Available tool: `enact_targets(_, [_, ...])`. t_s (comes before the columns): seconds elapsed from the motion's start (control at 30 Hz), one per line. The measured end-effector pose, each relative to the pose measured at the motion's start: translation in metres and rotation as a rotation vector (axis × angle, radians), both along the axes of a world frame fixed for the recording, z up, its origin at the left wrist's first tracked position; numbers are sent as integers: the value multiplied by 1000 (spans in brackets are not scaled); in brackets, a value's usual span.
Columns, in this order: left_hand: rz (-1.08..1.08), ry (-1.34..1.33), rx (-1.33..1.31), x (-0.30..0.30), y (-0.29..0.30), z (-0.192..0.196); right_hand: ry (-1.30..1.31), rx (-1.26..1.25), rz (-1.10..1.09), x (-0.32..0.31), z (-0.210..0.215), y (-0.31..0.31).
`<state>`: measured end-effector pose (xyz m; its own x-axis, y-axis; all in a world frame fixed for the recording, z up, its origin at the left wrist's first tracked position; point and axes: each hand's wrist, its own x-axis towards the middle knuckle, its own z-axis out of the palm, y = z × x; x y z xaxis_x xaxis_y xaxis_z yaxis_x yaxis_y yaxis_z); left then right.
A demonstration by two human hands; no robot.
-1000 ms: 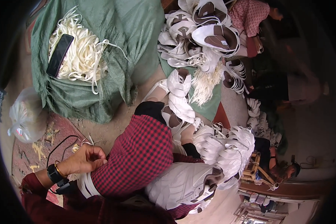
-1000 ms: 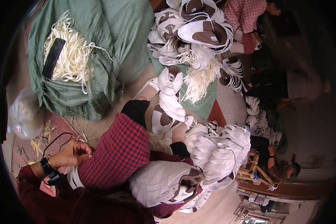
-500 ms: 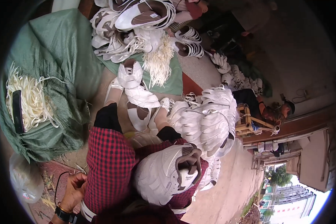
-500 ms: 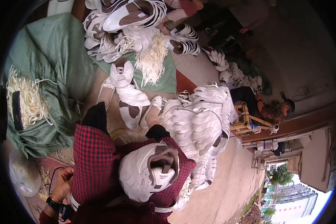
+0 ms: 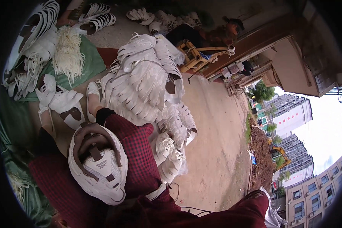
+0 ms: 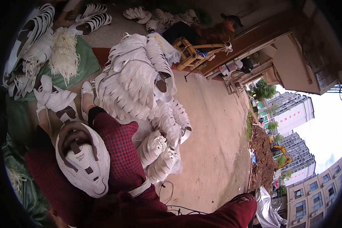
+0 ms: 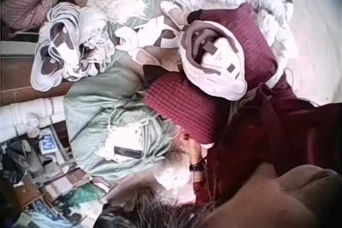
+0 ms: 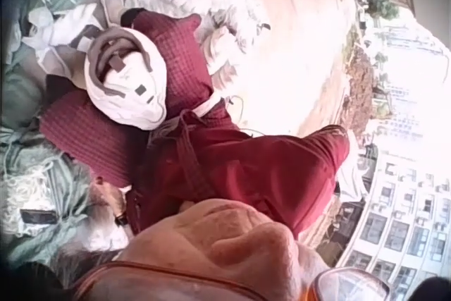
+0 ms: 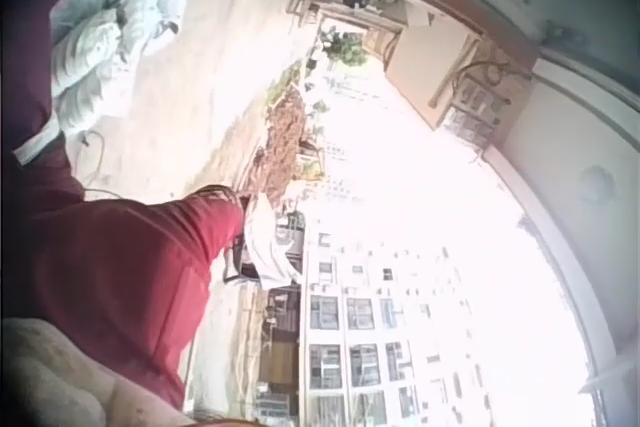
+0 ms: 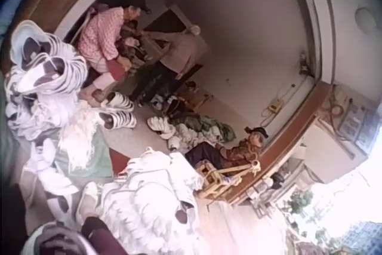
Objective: Insert and thread white laces into a white athletic shoe.
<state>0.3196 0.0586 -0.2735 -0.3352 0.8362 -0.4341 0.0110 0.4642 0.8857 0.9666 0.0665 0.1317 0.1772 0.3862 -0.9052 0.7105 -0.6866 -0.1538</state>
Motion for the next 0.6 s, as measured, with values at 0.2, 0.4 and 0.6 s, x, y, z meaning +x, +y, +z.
enact_targets(0.2, [-55, 103, 299, 46, 79, 116, 78, -92, 58, 33, -17, -23])
enact_targets(0.4, [42, -65, 349, 76, 130, 185, 284, -372, 402, 47, -70, 35])
enact_targets(0.6, [118, 165, 357, 67, 114, 232, 404, -523, 797, 53, -131, 118])
